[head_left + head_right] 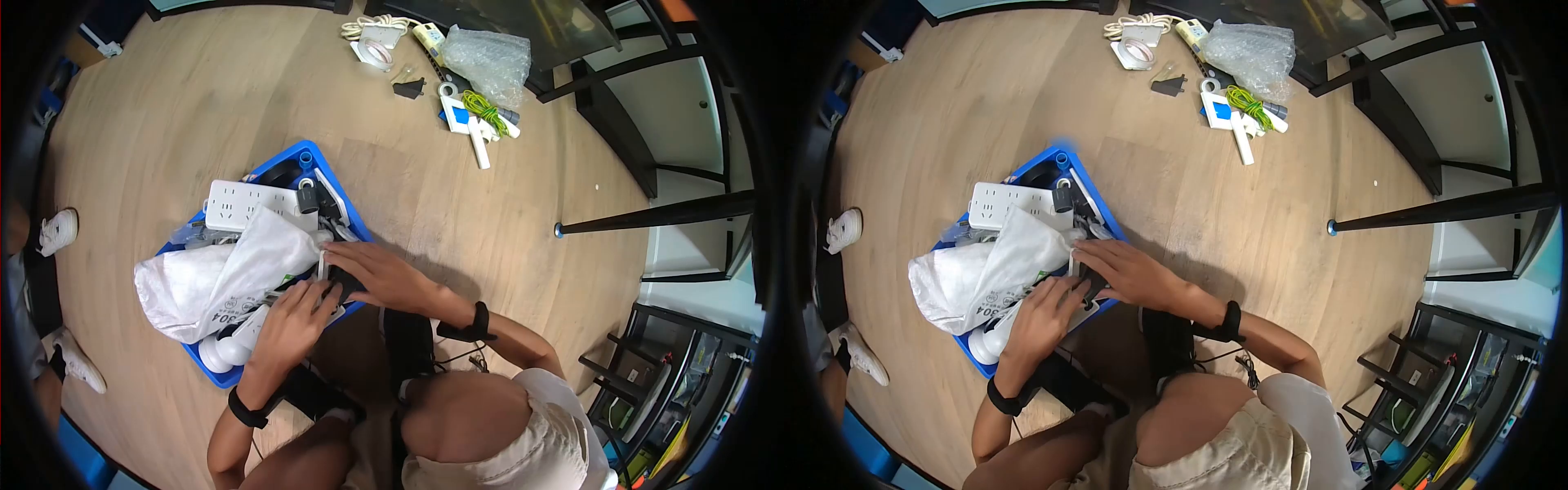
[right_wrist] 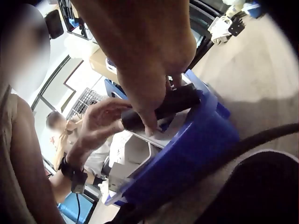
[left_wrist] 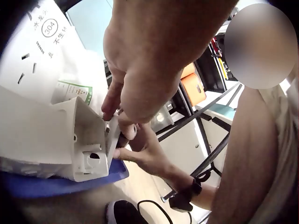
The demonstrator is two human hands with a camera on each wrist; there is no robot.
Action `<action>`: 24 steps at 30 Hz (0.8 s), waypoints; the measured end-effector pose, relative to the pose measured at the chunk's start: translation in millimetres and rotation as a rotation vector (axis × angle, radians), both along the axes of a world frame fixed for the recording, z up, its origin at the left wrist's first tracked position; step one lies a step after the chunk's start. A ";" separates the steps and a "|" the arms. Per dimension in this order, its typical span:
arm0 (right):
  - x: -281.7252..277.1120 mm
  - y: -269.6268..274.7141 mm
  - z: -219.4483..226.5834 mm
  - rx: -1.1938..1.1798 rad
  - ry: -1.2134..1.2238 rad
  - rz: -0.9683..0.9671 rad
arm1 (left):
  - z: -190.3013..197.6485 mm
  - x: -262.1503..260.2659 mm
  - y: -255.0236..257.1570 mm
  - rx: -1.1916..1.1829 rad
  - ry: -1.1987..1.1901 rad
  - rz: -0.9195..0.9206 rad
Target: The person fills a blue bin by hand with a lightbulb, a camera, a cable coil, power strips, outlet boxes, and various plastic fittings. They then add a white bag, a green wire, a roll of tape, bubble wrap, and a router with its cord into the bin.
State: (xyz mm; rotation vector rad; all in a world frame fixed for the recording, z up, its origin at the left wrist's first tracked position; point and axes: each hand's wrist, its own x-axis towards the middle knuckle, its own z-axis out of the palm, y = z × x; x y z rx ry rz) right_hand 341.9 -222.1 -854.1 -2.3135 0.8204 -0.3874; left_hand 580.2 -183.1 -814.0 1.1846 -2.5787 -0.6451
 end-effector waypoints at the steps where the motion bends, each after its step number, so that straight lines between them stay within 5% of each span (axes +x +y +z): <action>1: 1.3 -0.4 -2.5 -0.027 0.013 -0.011 | 0.4 -0.4 -0.4 -0.009 0.002 -0.002; 5: 3.7 2.3 -11.7 -0.311 0.132 0.021 | 11.5 0.7 -4.4 -0.003 0.060 0.011; 10: 8.4 17.5 -19.9 -0.279 0.229 -0.026 | 14.8 5.0 -18.4 0.142 0.146 0.116; 13: 10.3 27.6 -28.7 -0.221 0.181 -0.213 | 22.2 4.6 -23.3 0.256 0.163 0.171; 24: -5.4 7.6 -22.0 -0.072 0.189 -0.239 | -0.4 -11.4 -6.3 0.260 0.184 0.039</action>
